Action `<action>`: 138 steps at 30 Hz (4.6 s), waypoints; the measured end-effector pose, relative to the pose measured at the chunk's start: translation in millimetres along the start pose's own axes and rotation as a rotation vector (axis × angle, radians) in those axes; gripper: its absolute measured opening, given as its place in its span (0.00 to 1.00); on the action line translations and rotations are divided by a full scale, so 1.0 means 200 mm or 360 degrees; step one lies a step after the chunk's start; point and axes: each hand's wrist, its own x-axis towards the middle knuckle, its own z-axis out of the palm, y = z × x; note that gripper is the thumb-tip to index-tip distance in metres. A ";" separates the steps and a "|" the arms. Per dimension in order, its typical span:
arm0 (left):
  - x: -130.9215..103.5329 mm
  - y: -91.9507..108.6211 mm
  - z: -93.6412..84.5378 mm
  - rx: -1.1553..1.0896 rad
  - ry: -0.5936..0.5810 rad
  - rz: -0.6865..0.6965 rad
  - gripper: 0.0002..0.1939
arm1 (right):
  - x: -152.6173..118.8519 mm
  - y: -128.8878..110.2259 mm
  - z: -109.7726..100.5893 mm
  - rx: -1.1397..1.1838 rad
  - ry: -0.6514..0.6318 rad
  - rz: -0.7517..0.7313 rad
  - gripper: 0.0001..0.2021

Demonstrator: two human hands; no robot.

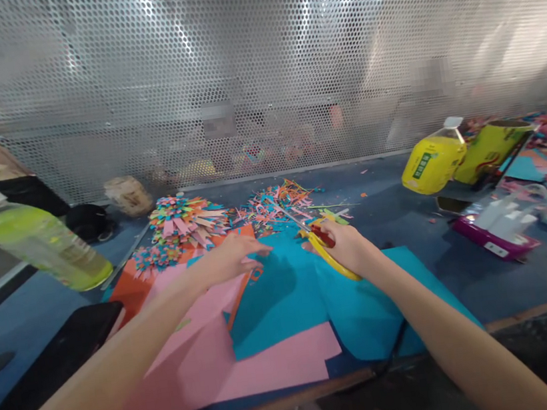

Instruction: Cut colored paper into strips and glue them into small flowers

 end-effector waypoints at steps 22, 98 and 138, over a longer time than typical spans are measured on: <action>-0.11 0.09 0.12 0.0325 0.0245 -0.0176 0.16 | -0.01 -0.03 -0.02 -0.0074 -0.0009 0.0021 0.20; -0.17 0.29 0.06 -0.2344 0.1267 -0.0971 0.21 | -0.10 -0.10 -0.01 -0.0024 -0.0444 -0.0289 0.22; -0.15 0.34 0.08 -0.2499 0.1237 -0.0987 0.19 | -0.12 -0.10 0.01 -0.0026 -0.0469 -0.0318 0.16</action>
